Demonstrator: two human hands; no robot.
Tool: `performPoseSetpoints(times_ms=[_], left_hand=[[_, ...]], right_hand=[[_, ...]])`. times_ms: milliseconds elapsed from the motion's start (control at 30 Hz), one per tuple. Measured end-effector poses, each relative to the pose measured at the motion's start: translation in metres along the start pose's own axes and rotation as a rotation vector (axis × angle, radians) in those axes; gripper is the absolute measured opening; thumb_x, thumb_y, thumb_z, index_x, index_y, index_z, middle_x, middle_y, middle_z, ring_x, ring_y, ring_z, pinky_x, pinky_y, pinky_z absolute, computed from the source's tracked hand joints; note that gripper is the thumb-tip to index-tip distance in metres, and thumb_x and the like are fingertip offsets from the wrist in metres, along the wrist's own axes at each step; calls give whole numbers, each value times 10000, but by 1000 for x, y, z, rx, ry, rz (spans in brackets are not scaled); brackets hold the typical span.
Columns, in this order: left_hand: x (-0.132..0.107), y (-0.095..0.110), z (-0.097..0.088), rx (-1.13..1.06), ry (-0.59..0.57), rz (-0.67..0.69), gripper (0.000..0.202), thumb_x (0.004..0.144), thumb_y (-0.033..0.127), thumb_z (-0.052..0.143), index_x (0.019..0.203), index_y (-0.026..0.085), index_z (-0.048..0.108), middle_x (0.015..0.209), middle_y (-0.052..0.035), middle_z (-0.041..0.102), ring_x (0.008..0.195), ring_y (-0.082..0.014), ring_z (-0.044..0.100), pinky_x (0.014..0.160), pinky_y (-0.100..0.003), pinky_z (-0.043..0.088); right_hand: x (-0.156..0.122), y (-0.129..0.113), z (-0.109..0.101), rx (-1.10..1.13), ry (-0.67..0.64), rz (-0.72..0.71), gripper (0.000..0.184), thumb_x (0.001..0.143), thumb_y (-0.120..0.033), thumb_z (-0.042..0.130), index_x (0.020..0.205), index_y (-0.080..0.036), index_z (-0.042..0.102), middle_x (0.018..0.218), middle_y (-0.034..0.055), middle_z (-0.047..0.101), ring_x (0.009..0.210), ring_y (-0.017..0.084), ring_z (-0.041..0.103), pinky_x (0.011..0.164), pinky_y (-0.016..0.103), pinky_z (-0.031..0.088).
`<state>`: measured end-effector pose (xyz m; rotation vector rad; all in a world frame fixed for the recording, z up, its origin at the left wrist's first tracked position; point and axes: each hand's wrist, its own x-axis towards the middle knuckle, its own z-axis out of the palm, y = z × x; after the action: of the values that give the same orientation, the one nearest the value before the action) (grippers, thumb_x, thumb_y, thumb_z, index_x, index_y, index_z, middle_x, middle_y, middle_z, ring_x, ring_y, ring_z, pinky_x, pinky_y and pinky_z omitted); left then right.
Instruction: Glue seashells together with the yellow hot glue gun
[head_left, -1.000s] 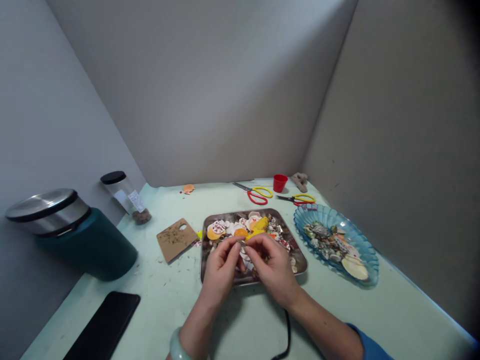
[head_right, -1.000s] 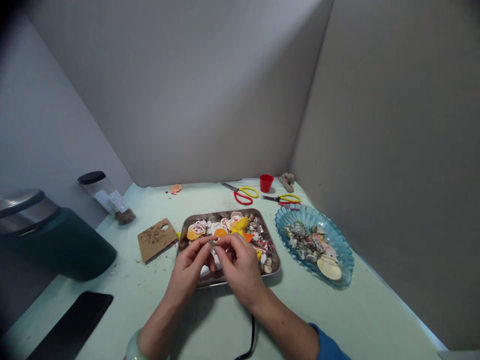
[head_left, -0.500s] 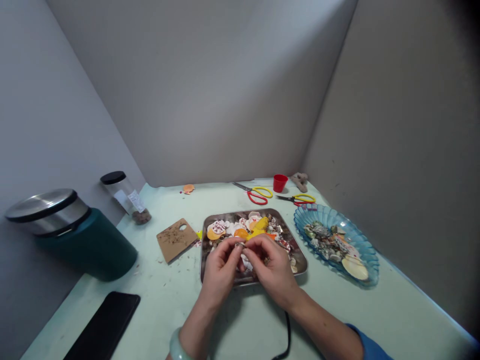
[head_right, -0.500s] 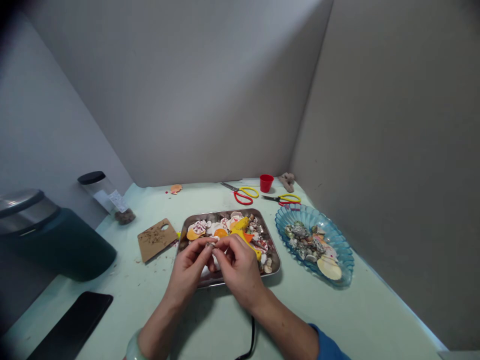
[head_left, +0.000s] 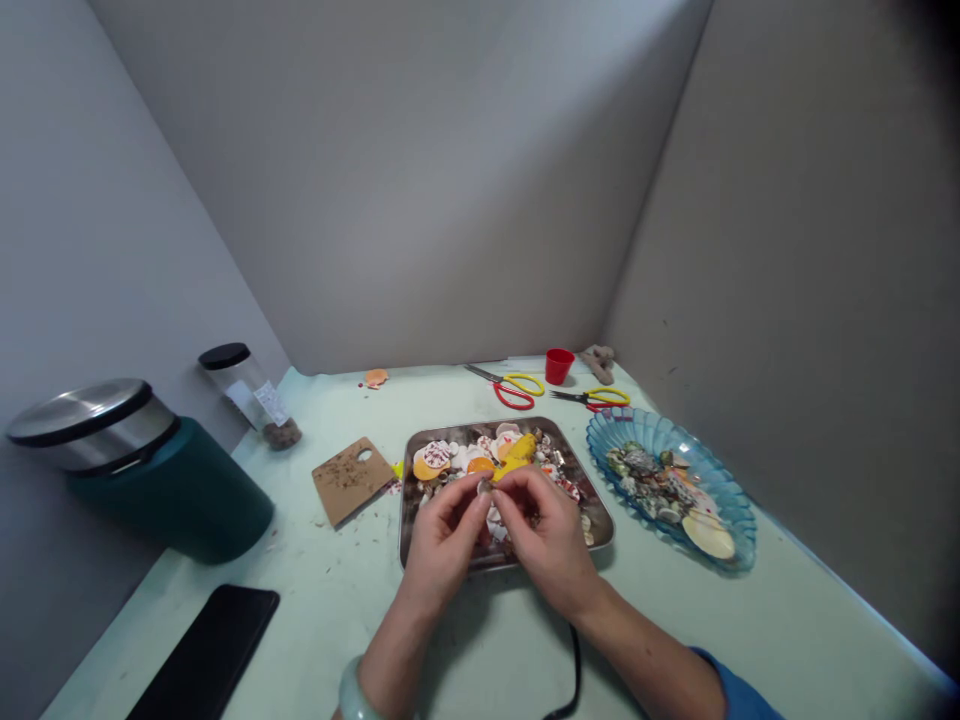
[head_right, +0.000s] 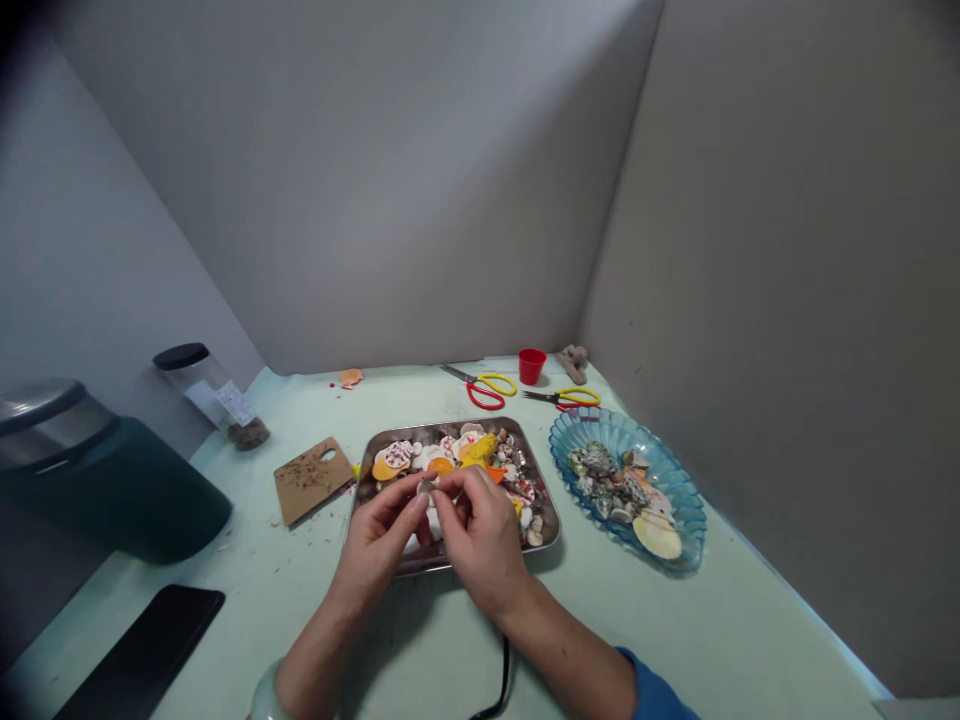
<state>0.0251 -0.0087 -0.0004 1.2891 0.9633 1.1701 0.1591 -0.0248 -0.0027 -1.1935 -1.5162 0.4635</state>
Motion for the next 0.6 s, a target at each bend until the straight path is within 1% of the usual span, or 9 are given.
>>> performPoseSetpoints(times_ms=[100, 300, 600], left_hand=[[0, -1, 0, 11, -7, 2, 368, 774, 372, 674, 1049, 127, 661, 717, -22, 648, 509, -97, 544, 523, -225, 469], [1, -1, 1, 27, -8, -4, 334, 777, 368, 672, 1016, 135, 648, 657, 8, 602, 509, -99, 538, 516, -221, 461], [1, -1, 0, 29, -8, -10, 286, 766, 357, 684, 965, 155, 644, 662, 16, 588, 520, -100, 543, 521, -218, 458]], right_hand=[[0, 1, 1, -18, 7, -15, 66, 873, -177, 547, 813, -202, 560, 769, 9, 563, 643, 151, 526, 603, 278, 411], [0, 0, 0, -11, -8, -23, 87, 889, -171, 519, 814, -207, 544, 775, 7, 560, 667, 155, 530, 613, 278, 411], [-1, 2, 0, -12, -24, -24, 92, 893, -173, 506, 814, -205, 540, 781, 12, 557, 683, 162, 534, 631, 287, 410]])
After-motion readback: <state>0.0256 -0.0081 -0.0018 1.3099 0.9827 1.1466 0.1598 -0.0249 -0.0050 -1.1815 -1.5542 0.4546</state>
